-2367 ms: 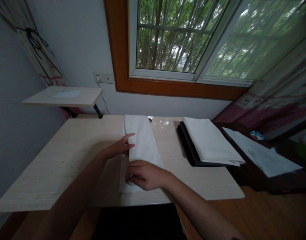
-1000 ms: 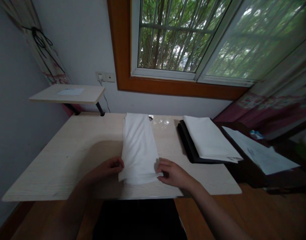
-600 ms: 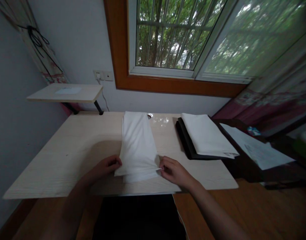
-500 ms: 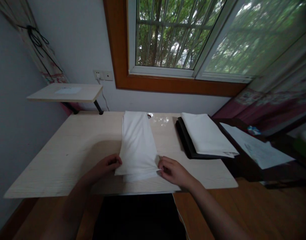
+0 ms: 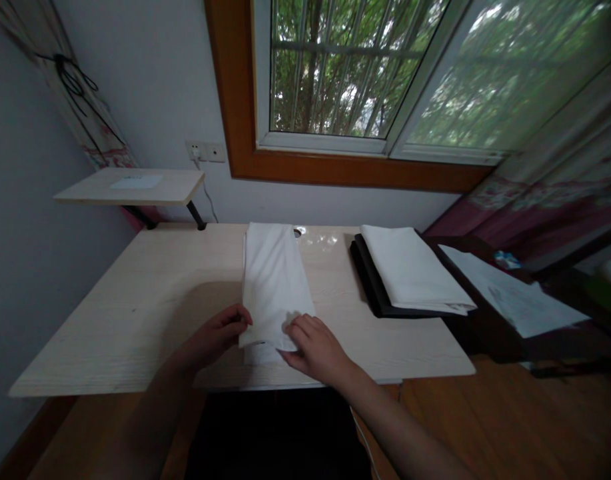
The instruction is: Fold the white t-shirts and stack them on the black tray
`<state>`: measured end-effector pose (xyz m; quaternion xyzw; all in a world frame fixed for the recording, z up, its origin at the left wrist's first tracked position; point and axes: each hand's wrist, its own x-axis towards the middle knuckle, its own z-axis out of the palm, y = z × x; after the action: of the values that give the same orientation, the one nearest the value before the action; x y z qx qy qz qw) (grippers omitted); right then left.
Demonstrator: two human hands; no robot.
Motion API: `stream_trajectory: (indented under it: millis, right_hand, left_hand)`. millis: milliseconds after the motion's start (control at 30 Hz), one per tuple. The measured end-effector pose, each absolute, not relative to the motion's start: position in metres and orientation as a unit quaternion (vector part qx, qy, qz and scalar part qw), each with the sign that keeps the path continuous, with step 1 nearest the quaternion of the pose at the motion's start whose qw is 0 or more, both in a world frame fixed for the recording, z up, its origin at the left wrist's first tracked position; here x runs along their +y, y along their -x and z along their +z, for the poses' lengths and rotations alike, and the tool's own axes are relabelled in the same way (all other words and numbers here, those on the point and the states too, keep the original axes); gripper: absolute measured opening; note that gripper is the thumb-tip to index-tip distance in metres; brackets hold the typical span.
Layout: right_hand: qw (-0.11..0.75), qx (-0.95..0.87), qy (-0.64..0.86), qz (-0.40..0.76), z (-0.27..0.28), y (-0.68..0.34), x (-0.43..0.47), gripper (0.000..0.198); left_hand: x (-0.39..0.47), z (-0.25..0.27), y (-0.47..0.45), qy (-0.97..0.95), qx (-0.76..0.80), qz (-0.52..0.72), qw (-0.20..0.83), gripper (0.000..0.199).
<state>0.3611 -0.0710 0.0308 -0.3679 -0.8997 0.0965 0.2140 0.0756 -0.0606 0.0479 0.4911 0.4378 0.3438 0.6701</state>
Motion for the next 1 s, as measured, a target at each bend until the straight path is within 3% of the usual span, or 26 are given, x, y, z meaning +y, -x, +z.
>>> stream_trajectory:
  millis: [167,633,1000]
  right_hand:
    - [0.202,-0.895,0.397,0.029,0.024,-0.377,-0.065,0.009]
    - [0.25,-0.852,0.456,0.058,0.011,-0.442,-0.074,0.021]
    - [0.272,-0.84,0.445,0.15,0.017,-0.449,-0.075,0.025]
  left_hand:
    - [-0.063,0.044,-0.067,-0.507,0.447,0.326,0.661,0.019]
    - [-0.065,0.029,-0.064,-0.646,0.467,0.143,0.586,0.026]
    - [-0.069,0.027,-0.075,-0.712,0.464,0.168,0.5,0.03]
